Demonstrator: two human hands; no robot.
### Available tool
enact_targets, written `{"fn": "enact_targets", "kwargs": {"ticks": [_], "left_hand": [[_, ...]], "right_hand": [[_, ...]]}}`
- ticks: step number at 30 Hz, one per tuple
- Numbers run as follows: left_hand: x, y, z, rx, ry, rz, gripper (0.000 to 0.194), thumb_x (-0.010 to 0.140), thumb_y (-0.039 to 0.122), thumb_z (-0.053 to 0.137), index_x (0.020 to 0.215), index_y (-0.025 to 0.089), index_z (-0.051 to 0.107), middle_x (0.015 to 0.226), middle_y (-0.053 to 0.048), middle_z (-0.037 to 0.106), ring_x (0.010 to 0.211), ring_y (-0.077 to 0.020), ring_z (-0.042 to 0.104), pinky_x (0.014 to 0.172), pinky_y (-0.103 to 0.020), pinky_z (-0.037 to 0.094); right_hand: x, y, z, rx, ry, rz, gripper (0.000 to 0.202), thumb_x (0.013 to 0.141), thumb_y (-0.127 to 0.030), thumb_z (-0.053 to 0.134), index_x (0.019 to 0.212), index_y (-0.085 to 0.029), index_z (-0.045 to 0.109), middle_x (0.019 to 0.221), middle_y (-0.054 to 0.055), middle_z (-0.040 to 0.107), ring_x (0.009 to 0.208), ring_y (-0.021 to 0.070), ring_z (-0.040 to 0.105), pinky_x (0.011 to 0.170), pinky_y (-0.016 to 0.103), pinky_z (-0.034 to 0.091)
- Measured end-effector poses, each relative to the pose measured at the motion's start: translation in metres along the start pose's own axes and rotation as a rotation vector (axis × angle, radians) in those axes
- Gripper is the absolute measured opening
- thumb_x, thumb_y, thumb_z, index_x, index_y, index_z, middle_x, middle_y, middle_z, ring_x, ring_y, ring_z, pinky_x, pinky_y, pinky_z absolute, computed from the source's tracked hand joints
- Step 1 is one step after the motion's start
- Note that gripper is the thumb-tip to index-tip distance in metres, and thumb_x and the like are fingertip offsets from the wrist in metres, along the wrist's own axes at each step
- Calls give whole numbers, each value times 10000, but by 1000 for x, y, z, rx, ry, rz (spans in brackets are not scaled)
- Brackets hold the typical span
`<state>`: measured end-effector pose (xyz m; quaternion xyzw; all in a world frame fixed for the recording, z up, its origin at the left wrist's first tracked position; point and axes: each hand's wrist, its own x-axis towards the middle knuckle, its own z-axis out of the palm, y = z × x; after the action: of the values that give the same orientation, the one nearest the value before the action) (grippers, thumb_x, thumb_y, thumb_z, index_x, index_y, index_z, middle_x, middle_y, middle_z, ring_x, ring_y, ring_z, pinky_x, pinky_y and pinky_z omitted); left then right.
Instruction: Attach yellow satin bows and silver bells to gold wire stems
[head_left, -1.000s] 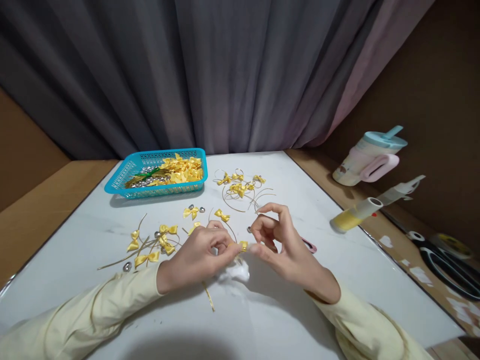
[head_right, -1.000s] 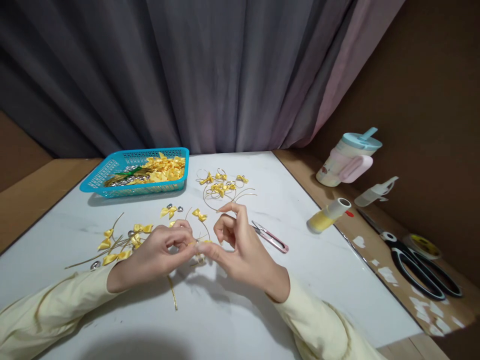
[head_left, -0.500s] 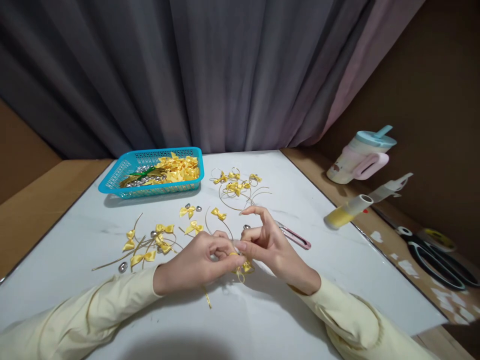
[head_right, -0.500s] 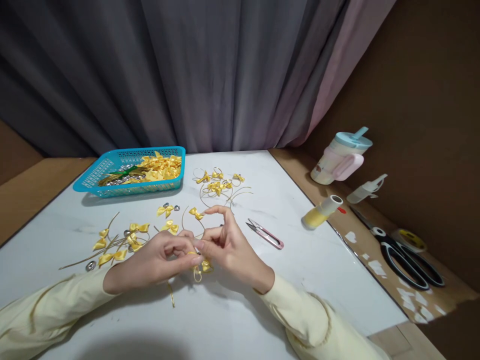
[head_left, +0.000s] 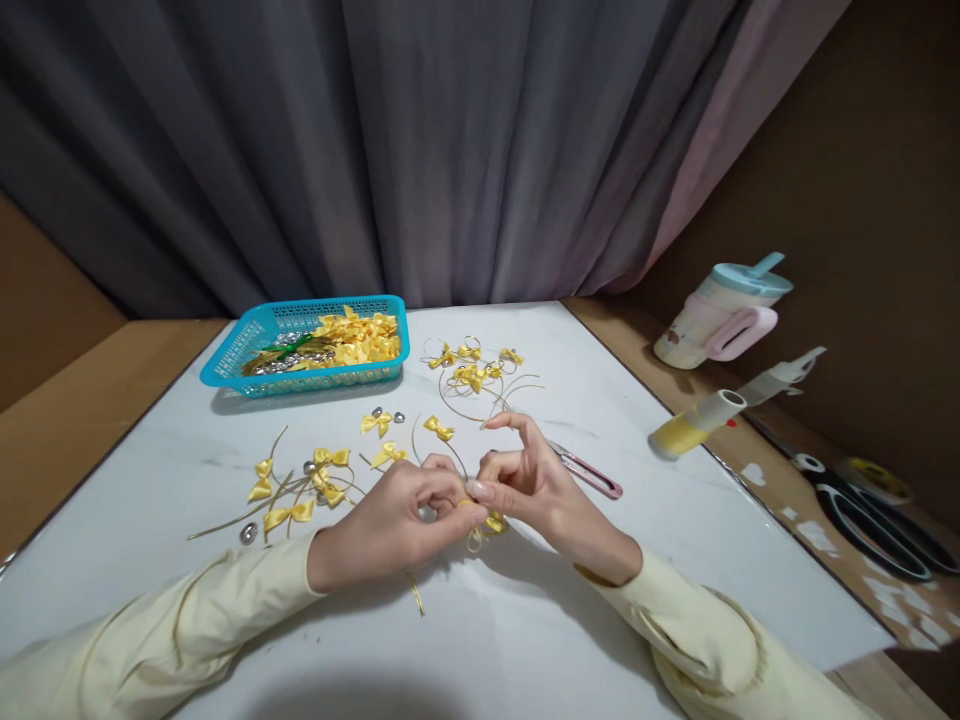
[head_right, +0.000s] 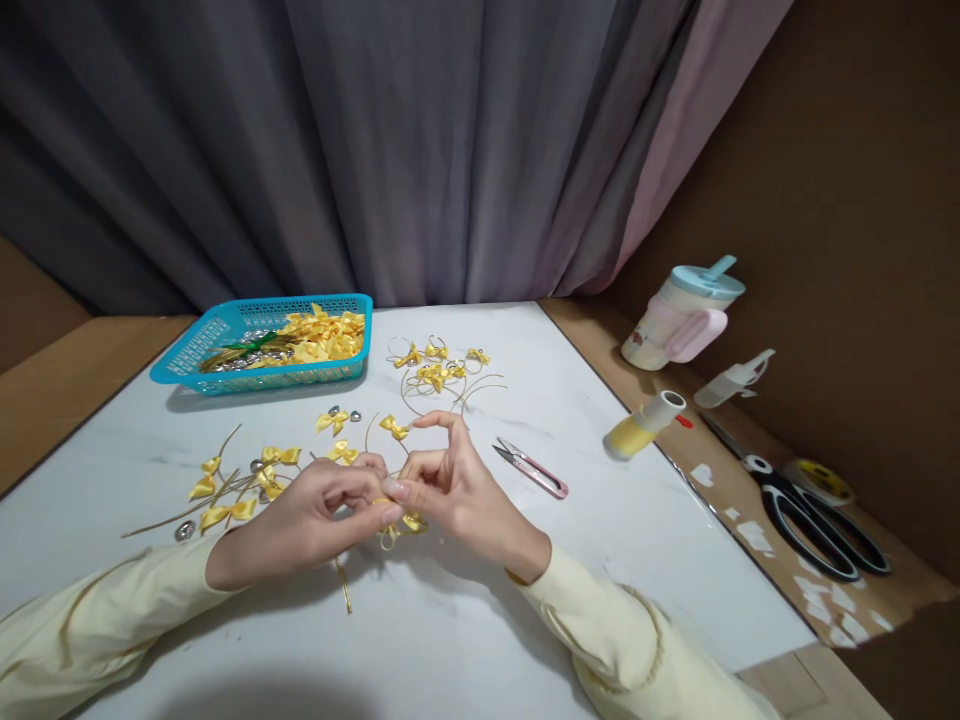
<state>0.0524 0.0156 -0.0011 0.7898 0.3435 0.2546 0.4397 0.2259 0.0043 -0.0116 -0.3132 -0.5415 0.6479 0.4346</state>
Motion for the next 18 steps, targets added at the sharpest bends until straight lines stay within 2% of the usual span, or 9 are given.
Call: {"fn": "enact_targets", "kwargs": {"ticks": [7,13,18], "left_hand": [[0,3,1,-43,-4,-3,280,825,253,518,560,171,483,587,28,438,606,-111,428,565,-227,335],[-4,5,6,-130,-55,22,317,822,249,525,531,183,419,533,29,432,613,-122,423,566,-231,342],[-6,5,8,-147,-51,-3,306,801,216,532,527,183,401,552,30,416,616,-120,429,573,-237,340]], "right_hand": [[-9,-5,8,-82,104,-100,366,825,-313,596,1032,-244,302,567,-97,491,489,81,390,489,219,293],[0,-9,-10,-49,309,-198,334,788,-241,636,965,-256,353,546,-108,471,502,82,400,514,225,320],[7,-6,-21,-24,327,-212,329,789,-205,639,956,-251,360,530,-115,479,499,78,409,522,221,319]]}}
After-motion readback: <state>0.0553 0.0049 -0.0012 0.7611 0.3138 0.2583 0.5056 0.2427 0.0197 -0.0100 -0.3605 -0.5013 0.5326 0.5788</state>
